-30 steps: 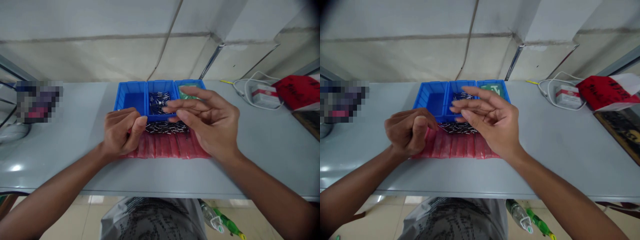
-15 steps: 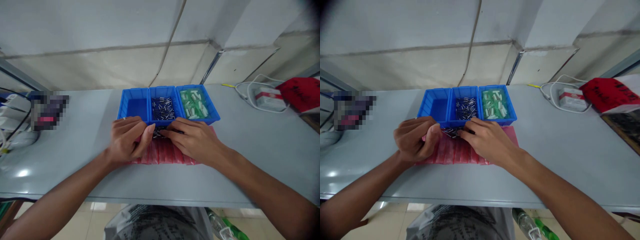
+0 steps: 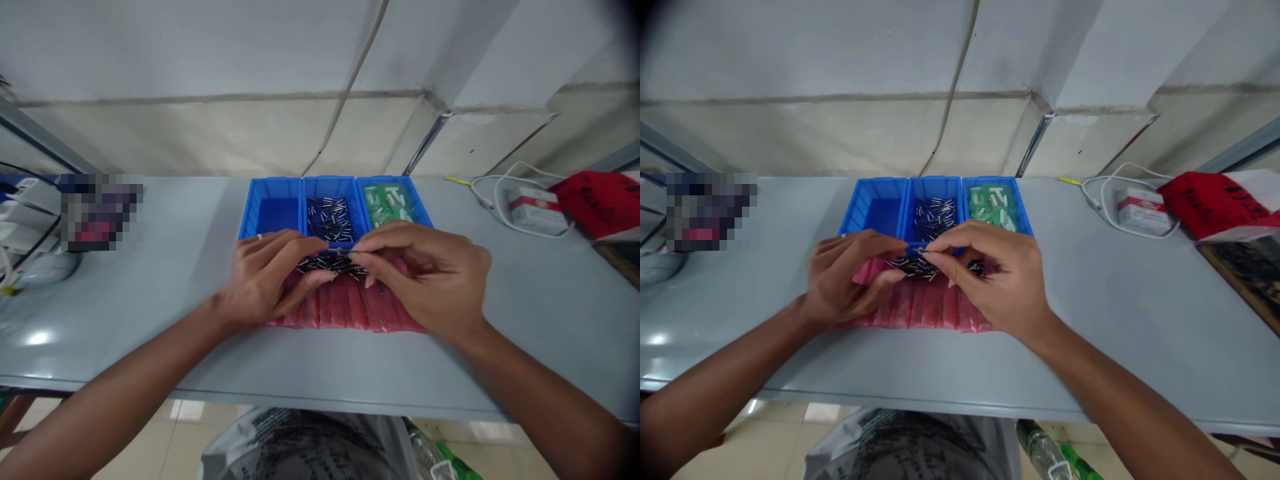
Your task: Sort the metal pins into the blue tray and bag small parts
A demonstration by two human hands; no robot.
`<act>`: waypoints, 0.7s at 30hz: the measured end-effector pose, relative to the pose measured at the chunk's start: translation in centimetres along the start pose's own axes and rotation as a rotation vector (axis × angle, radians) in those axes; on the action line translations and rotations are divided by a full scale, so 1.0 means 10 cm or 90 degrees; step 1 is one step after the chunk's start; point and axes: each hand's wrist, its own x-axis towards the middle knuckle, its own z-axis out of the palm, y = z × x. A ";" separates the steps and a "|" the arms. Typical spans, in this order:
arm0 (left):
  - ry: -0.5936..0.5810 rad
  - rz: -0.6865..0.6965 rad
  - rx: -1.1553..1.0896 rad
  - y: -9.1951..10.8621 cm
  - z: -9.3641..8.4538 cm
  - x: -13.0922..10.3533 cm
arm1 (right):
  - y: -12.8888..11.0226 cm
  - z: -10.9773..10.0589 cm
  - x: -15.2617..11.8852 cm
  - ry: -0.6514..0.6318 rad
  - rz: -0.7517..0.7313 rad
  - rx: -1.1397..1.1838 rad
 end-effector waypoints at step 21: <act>0.030 0.037 0.028 -0.02 -0.01 0.01 | -0.07 0.09 -0.04 0.040 0.142 0.213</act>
